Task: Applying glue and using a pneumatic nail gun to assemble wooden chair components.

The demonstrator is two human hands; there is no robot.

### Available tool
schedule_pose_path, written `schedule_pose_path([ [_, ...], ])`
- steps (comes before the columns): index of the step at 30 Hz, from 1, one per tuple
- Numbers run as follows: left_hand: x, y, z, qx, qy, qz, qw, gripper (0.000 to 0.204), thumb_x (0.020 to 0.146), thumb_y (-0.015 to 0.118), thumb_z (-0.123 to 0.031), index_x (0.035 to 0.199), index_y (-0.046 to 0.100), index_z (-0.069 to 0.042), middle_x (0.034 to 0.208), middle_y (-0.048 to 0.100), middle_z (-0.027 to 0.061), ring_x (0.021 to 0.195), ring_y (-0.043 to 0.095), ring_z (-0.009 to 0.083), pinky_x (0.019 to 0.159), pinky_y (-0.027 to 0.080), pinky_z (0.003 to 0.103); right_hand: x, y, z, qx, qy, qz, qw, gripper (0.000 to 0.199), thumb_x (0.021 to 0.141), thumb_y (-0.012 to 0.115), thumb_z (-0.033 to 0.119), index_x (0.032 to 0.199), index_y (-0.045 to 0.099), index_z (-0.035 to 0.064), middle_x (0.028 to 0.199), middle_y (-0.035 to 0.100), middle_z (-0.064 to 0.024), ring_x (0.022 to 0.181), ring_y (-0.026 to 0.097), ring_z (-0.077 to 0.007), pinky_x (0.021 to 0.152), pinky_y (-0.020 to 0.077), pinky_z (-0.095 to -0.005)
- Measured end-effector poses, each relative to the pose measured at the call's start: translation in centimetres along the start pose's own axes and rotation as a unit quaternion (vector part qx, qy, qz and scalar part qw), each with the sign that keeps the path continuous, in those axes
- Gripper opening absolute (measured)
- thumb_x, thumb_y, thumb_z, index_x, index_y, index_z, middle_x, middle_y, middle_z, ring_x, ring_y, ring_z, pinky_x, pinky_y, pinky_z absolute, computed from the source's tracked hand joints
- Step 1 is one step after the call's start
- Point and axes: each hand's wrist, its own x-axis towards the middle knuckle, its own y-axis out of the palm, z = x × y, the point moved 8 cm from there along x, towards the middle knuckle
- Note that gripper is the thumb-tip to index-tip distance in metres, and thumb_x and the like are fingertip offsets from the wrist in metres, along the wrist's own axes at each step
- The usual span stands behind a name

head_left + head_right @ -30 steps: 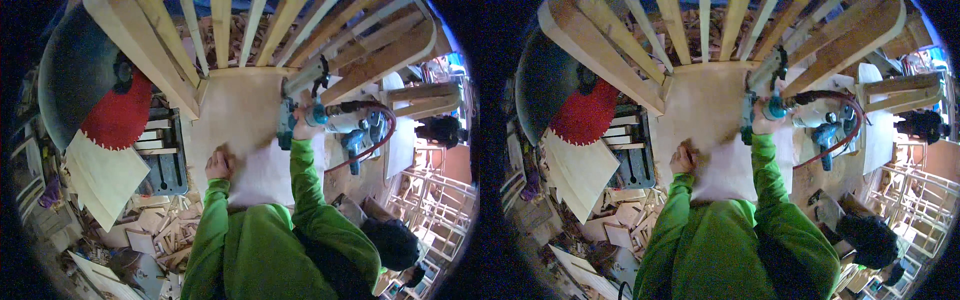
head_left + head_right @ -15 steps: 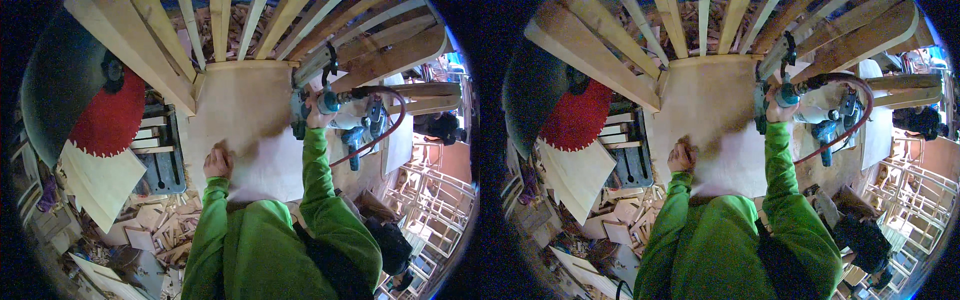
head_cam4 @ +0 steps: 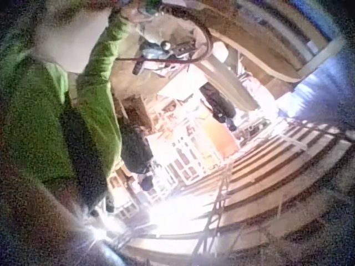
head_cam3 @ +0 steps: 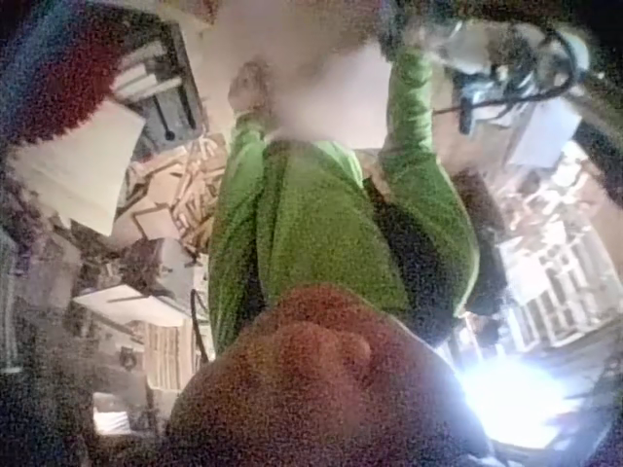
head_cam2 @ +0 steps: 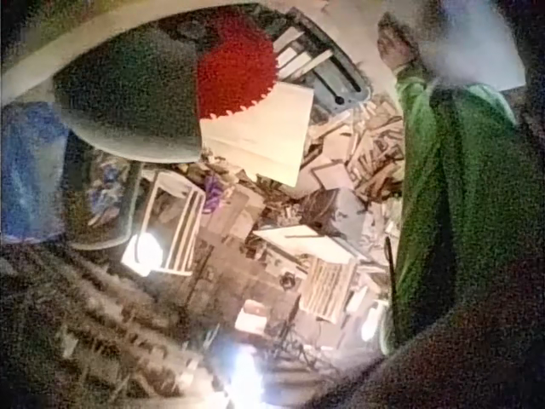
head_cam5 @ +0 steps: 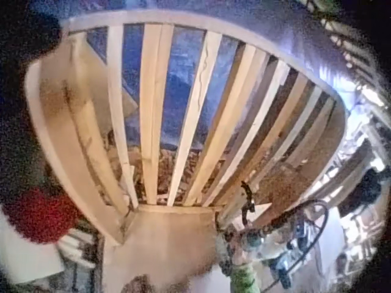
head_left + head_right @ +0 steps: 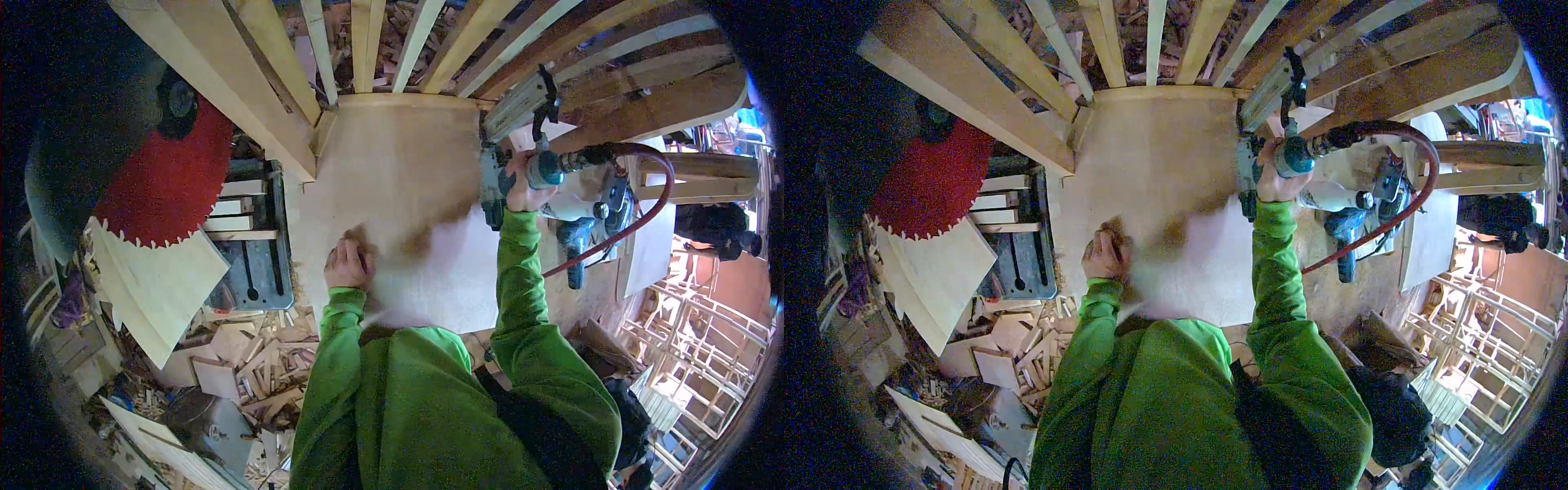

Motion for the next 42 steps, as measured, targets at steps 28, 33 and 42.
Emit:
schedule_pose_path([
  [28, -0.8, 2.1, -4.7, 0.096, 0.200, 0.182, 0.958, 0.048, 0.078, 0.050, -0.031, 0.115, 0.048, -0.001, 0.130, 0.037, 0.0255, 0.105, 0.041, 0.0472, 0.086, 0.034, 0.057, -1.5, 2.1, -4.5, 0.111, 0.183, 0.026, 0.976, 0.034, 0.073, 0.060, -0.001, 0.106, 0.050, -0.0014, 0.104, 0.054, -0.0121, 0.090, 0.053, -0.0173, 0.084, 0.0445, -0.0279],
  [33, -1.1, 2.7, -4.8, 0.129, 0.231, 0.149, 0.953, 0.054, 0.079, 0.047, -0.033, 0.123, 0.043, 0.000, 0.130, 0.038, 0.0249, 0.105, 0.042, 0.0458, 0.087, 0.034, 0.056, -0.4, 3.4, -3.5, 0.421, 0.304, -0.023, 0.854, 0.019, 0.082, 0.057, 0.010, 0.097, 0.056, -0.0017, 0.093, 0.059, -0.0091, 0.092, 0.054, -0.0209, 0.082, 0.0437, -0.0303],
  [42, 0.3, 1.6, -4.2, 0.056, 0.173, 0.175, 0.968, 0.030, 0.077, 0.052, -0.026, 0.096, 0.053, -0.002, 0.108, 0.050, 0.0221, 0.100, 0.045, 0.0409, 0.080, 0.037, 0.052, -2.5, 3.6, -0.8, 0.026, 0.051, 0.110, 0.992, 0.023, 0.084, 0.053, 0.007, 0.105, 0.048, -0.0005, 0.106, 0.055, -0.0166, 0.103, 0.053, -0.0258, 0.095, 0.0366, -0.0368],
])
